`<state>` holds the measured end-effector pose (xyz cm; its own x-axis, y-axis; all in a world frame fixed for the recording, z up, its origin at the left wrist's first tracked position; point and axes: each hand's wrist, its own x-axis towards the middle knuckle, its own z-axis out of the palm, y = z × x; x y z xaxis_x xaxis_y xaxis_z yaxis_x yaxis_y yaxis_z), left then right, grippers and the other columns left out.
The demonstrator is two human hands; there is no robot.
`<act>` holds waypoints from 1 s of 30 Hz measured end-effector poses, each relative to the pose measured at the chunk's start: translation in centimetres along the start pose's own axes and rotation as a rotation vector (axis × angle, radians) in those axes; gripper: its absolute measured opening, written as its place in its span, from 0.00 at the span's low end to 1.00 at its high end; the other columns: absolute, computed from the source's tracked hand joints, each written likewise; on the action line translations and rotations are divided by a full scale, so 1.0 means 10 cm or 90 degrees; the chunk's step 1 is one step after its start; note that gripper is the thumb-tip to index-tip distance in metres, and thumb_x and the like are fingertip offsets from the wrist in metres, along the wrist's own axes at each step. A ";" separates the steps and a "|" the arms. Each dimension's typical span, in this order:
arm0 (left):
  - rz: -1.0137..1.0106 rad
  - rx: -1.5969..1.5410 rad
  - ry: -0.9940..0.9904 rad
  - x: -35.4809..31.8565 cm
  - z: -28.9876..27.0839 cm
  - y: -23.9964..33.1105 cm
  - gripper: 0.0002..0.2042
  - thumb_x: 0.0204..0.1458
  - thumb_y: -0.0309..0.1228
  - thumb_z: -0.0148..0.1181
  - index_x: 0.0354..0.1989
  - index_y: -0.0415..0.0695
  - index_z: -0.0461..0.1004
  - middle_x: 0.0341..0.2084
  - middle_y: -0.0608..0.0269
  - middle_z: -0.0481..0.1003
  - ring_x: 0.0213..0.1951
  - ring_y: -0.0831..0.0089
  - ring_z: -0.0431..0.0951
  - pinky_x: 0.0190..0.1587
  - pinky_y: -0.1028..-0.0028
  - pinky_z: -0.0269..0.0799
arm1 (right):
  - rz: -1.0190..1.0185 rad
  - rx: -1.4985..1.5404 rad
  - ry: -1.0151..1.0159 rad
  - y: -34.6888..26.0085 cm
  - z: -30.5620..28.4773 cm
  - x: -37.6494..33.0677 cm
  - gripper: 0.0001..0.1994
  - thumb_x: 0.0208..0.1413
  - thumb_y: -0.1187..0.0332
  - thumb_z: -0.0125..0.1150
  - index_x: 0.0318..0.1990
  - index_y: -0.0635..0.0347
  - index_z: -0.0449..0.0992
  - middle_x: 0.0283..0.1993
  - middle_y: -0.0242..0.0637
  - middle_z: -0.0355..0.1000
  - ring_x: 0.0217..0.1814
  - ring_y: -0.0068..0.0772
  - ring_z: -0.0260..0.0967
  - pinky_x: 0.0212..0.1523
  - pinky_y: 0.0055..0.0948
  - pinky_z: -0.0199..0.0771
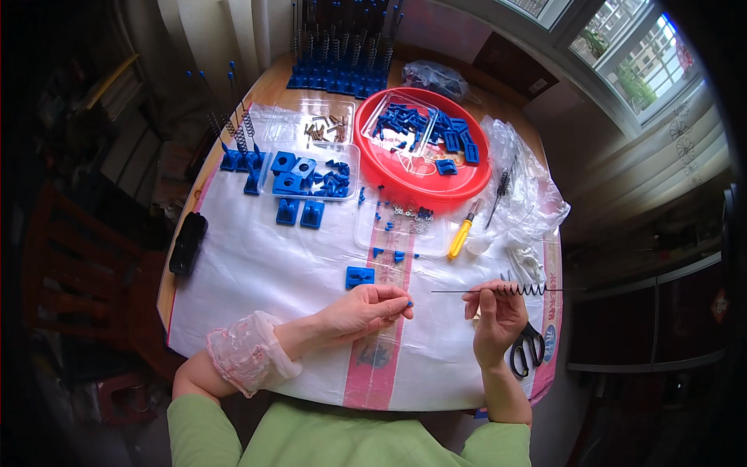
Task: Manually assemble coiled wires and plastic components at a workstation.
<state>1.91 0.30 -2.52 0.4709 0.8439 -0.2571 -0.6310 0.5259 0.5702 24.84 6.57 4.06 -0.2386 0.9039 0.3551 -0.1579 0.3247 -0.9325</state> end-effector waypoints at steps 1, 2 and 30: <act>-0.004 -0.003 -0.005 0.01 0.00 -0.01 0.09 0.68 0.32 0.57 0.51 0.44 0.76 0.41 0.66 0.78 0.41 0.83 0.73 0.47 0.82 0.70 | -0.007 -0.004 0.000 0.00 0.00 -0.02 0.03 0.67 0.77 0.58 0.41 0.69 0.72 0.36 0.46 0.77 0.26 0.24 0.72 0.28 0.21 0.73; -0.011 -0.002 -0.001 0.00 0.01 -0.01 0.09 0.69 0.32 0.56 0.51 0.43 0.76 0.41 0.66 0.78 0.41 0.83 0.73 0.47 0.82 0.70 | -0.015 -0.007 0.001 0.00 0.00 -0.04 0.03 0.67 0.77 0.58 0.41 0.69 0.72 0.36 0.46 0.77 0.26 0.24 0.72 0.28 0.21 0.73; -0.057 0.012 -0.003 0.03 -0.02 -0.02 0.09 0.69 0.31 0.55 0.50 0.41 0.76 0.40 0.66 0.78 0.44 0.81 0.76 0.49 0.80 0.73 | -0.067 -0.045 -0.098 -0.01 0.15 -0.18 0.10 0.70 0.68 0.58 0.42 0.66 0.67 0.35 0.49 0.77 0.25 0.25 0.69 0.28 0.21 0.70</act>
<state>2.02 0.43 -2.89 0.5280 0.7930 -0.3038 -0.5744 0.5970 0.5601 23.80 4.50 3.66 -0.3689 0.8123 0.4516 -0.1232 0.4389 -0.8901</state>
